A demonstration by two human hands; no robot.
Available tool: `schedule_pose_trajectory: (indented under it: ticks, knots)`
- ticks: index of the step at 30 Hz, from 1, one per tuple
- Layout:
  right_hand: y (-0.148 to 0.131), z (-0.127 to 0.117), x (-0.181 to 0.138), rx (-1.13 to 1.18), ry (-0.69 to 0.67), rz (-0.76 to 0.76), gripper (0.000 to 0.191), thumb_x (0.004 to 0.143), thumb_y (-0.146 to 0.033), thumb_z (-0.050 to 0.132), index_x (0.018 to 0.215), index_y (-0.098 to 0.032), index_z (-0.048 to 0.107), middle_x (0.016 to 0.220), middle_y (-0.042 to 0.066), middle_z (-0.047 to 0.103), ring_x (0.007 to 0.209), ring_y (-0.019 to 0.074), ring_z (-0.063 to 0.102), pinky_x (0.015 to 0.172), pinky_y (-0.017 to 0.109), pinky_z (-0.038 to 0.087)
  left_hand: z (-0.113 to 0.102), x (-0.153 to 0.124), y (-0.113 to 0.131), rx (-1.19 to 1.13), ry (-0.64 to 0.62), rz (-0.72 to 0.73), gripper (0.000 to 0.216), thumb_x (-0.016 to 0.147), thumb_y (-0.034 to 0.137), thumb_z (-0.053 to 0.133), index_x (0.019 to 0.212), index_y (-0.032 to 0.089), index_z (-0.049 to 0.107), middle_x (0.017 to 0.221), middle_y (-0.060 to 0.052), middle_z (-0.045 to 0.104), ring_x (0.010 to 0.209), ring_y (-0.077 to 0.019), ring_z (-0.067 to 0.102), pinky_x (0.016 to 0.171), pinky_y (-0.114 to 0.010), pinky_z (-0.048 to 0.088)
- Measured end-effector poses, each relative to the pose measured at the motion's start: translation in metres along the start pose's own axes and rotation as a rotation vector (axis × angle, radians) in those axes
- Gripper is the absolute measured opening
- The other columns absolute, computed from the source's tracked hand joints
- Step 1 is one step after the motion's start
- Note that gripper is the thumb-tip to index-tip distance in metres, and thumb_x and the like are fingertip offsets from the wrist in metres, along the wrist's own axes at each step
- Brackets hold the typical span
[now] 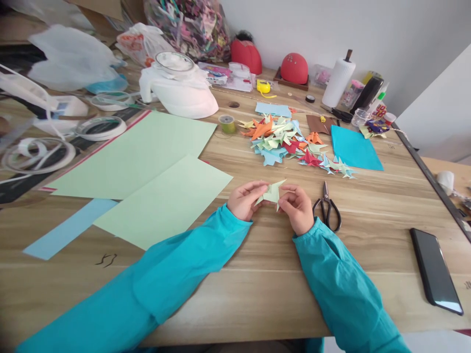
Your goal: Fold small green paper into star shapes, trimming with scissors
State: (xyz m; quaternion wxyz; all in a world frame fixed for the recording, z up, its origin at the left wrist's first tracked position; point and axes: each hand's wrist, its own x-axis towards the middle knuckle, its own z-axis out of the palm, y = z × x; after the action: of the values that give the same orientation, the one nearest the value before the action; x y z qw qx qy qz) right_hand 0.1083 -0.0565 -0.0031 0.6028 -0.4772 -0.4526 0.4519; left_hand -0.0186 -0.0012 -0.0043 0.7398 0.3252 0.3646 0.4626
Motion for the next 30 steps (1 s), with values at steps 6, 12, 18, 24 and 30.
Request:
schedule_pose_trajectory:
  ticks: [6,12,18,24,30]
  knots:
    - [0.001,0.002,0.000,-0.038,0.018,0.014,0.033,0.071,-0.034,0.064,0.095,-0.020,0.048,0.054,-0.005,0.056,0.046,0.0109,0.051,0.047,0.024,0.039,-0.003,0.001,-0.005,0.061,-0.049,0.044,0.036,0.053,0.031,0.075,0.082,0.012,0.064,0.070,-0.004,0.068,0.062,-0.0144,0.062,0.053,-0.025,0.052]
    - [-0.002,0.001,0.001,-0.066,0.064,-0.007,0.036,0.067,-0.034,0.068,0.094,-0.020,0.048,0.048,-0.007,0.053,0.043,0.0102,0.050,0.042,0.023,0.037,-0.005,0.003,-0.006,0.077,-0.086,0.053,0.032,0.052,0.028,0.075,0.079,0.013,0.064,0.066,-0.002,0.066,0.059,-0.0132,0.061,0.052,-0.025,0.050]
    - [0.004,0.000,0.003,0.061,0.102,0.067,0.030,0.076,-0.042,0.057,0.095,-0.019,0.051,0.057,-0.004,0.056,0.046,0.0110,0.053,0.043,0.023,0.041,-0.009,0.007,-0.008,0.155,-0.075,0.140,0.029,0.049,0.021,0.076,0.073,0.012,0.063,0.050,0.003,0.058,0.045,-0.0087,0.054,0.048,-0.023,0.046]
    - [0.001,0.003,0.001,0.109,0.151,0.033,0.030,0.084,-0.047,0.042,0.097,-0.020,0.050,0.066,0.000,0.058,0.058,0.0141,0.057,0.048,0.025,0.045,-0.005,0.005,-0.002,-0.011,0.007,0.039,0.039,0.041,0.021,0.079,0.071,0.013,0.056,0.054,0.003,0.060,0.052,-0.0121,0.058,0.050,-0.026,0.049]
    - [-0.002,0.002,-0.005,-0.106,0.021,-0.141,0.038,0.075,-0.030,0.060,0.109,-0.026,0.046,0.091,0.003,0.057,0.077,0.0153,0.056,0.061,0.027,0.048,-0.002,0.002,0.005,-0.072,0.052,-0.034,0.044,0.036,0.019,0.081,0.067,0.014,0.050,0.054,0.003,0.061,0.053,-0.0114,0.060,0.053,-0.024,0.049]
